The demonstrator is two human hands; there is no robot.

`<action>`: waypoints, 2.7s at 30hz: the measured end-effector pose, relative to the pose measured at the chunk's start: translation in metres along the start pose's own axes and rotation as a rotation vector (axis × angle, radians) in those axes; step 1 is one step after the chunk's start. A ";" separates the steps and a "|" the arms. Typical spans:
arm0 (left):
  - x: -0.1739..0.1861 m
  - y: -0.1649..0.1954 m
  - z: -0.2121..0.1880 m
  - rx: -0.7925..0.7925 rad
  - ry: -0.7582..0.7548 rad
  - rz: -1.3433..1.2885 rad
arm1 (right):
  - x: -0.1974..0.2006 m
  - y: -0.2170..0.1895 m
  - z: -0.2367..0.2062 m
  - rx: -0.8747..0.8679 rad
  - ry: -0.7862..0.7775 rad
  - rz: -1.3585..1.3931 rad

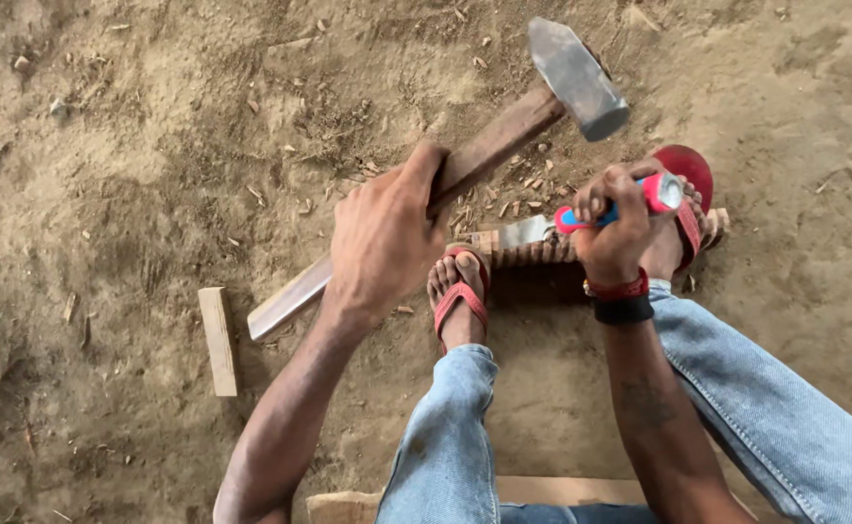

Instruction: The person uses a chisel and hammer to carve a decorative pattern into a piece of wood. They repeatedly strike the chisel to remove wood shavings and shape the surface.

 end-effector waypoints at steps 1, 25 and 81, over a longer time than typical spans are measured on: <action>-0.002 -0.001 0.000 -0.004 0.000 0.017 | 0.002 0.003 -0.001 -0.016 -0.006 -0.003; -0.010 0.001 -0.010 -0.060 0.016 0.008 | 0.025 -0.001 -0.002 -0.085 0.034 0.060; -0.111 0.151 0.077 -0.546 0.004 0.312 | 0.075 0.015 0.008 0.012 -0.021 -1.077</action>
Point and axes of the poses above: each hand's wrist, its own z-axis towards the middle knuckle, its own x-axis out of the back of the hand, y = z × x, the point moved 2 cm from there along z, towards the middle knuckle, and after that the axes turned 3 degrees about z, right-handed, at the moved point
